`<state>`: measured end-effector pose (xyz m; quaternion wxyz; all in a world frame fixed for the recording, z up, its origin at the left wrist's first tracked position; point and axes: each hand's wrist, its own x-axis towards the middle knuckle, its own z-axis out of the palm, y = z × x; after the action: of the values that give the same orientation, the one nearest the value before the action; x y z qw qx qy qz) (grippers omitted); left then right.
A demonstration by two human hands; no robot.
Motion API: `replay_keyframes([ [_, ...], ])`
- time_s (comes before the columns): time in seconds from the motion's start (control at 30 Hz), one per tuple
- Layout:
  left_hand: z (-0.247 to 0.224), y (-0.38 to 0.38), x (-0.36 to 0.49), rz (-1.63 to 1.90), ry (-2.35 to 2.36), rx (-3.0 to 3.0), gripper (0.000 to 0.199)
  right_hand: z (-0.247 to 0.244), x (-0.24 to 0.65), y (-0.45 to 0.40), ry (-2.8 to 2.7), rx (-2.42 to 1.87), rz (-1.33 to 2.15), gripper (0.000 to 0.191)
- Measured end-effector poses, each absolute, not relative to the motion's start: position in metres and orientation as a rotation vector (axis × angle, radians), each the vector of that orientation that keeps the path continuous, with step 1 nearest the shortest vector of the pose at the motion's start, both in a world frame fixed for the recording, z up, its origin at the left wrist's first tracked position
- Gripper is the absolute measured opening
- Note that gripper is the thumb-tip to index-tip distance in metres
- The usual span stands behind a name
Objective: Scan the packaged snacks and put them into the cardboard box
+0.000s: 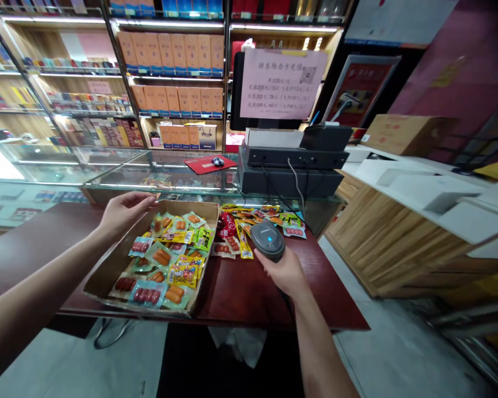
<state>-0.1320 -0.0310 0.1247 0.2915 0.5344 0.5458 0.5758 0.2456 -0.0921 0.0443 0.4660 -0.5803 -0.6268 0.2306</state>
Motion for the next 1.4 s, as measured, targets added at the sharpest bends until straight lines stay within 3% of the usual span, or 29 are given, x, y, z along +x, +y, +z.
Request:
replay_keyframes([
  [0.47, 0.062, 0.036, 0.037, 1.037, 1.055, 1.906, 0.036, 0.037, 0.287, -0.096, -1.445, -1.499, 0.502, 0.035],
  [0.63, 0.034, 0.063, 0.075, 0.660, 0.995, 2.452, 0.031, 0.034, 0.302, -0.100, -1.425, -1.437, 0.462, 0.036],
  [0.8, 0.015, 0.081, 0.096, 0.244, 1.025, 2.773, 0.046, 0.037, 0.312, -0.106, -1.416, -1.508, 0.479, 0.036],
  [0.93, 0.005, 0.083, 0.107, 0.102, 1.103, 2.793, 0.049, 0.036, 0.316, -0.109, -1.385, -1.524, 0.507, 0.034],
  [1.17, 0.003, 0.078, 0.111, 0.250, 1.124, 2.702, 0.043, 0.031, 0.312, -0.109, -1.401, -1.541, 0.510, 0.031],
  [1.4, 0.023, 0.070, 0.096, 0.731, 1.115, 2.062, 0.014, 0.035, 0.298, -0.111, -1.448, -1.470, 0.495, 0.031],
])
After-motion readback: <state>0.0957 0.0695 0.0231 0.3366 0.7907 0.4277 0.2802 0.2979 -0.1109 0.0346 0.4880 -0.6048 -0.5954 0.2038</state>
